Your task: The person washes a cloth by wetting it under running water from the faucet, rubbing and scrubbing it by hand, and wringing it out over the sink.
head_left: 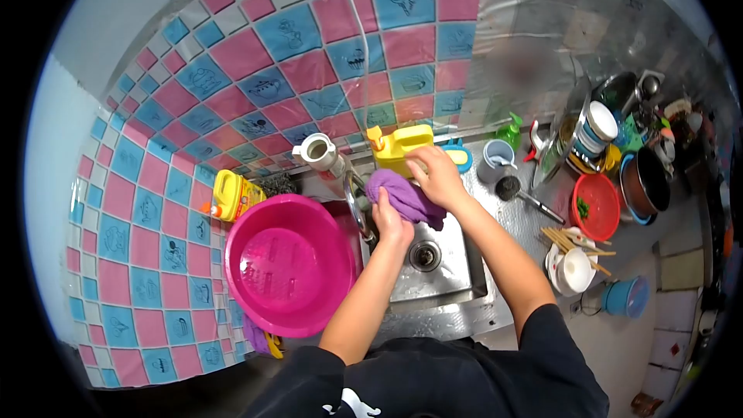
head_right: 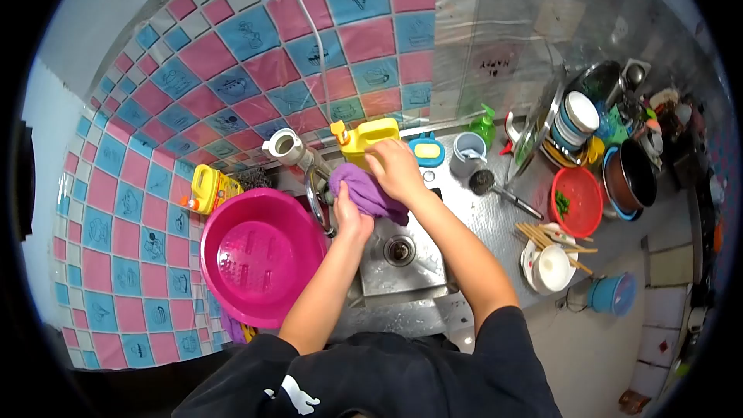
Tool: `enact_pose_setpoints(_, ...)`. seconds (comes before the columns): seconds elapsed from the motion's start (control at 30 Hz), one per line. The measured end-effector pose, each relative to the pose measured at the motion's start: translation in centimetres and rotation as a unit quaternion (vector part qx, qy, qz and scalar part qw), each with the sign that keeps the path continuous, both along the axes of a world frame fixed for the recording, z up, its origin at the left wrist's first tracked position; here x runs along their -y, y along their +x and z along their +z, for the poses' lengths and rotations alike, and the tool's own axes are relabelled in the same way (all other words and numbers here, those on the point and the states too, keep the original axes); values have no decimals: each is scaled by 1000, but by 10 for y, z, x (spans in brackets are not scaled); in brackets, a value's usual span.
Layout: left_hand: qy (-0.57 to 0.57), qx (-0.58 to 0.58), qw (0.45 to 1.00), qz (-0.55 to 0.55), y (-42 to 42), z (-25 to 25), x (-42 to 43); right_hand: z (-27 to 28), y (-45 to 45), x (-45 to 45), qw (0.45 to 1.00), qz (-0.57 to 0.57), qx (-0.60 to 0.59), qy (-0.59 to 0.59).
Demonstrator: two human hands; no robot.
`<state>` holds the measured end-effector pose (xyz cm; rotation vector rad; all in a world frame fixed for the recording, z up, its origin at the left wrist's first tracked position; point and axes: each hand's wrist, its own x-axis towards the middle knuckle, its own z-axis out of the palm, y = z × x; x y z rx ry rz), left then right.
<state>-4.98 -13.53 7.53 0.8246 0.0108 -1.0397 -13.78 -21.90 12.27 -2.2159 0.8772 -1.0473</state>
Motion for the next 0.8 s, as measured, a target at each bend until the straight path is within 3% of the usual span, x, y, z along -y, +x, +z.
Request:
enact_pose_setpoints(0.03, -3, -11, 997, 81, 1, -4, 14, 4, 13, 15, 999, 4, 0, -42)
enact_pose_setpoints(0.17, 60, -60, 984, 160, 8, 13, 56, 20, 69, 61, 996, 37, -61, -60)
enact_pose_setpoints(0.2, 29, -53, 984, 166, 11, 14, 63, 18, 80, 68, 995, 45, -64, -63)
enact_pose_setpoints(0.27, 24, -70, 981, 182, 17, 11, 76, 8, 93, 79, 965, 106, -178, 160)
enact_pose_setpoints(0.37, 18, -105, 973, 203, 22, 13, 87, -9, 92, 86, 976, 107, -117, 151)
enact_pose_setpoints(0.43, -7, -59, 976, 211, 20, 13, 87, -1, 89, 86, 959, 128, -116, 223)
enact_pose_setpoints(0.6, -12, -24, 974, 224, 20, 9, 87, -2, 91, 81, 977, 91, -160, 110)
enact_pose_setpoints(0.8, -64, 7, 980, 190, 24, -1, 82, -7, 91, 79, 982, 84, -153, 67)
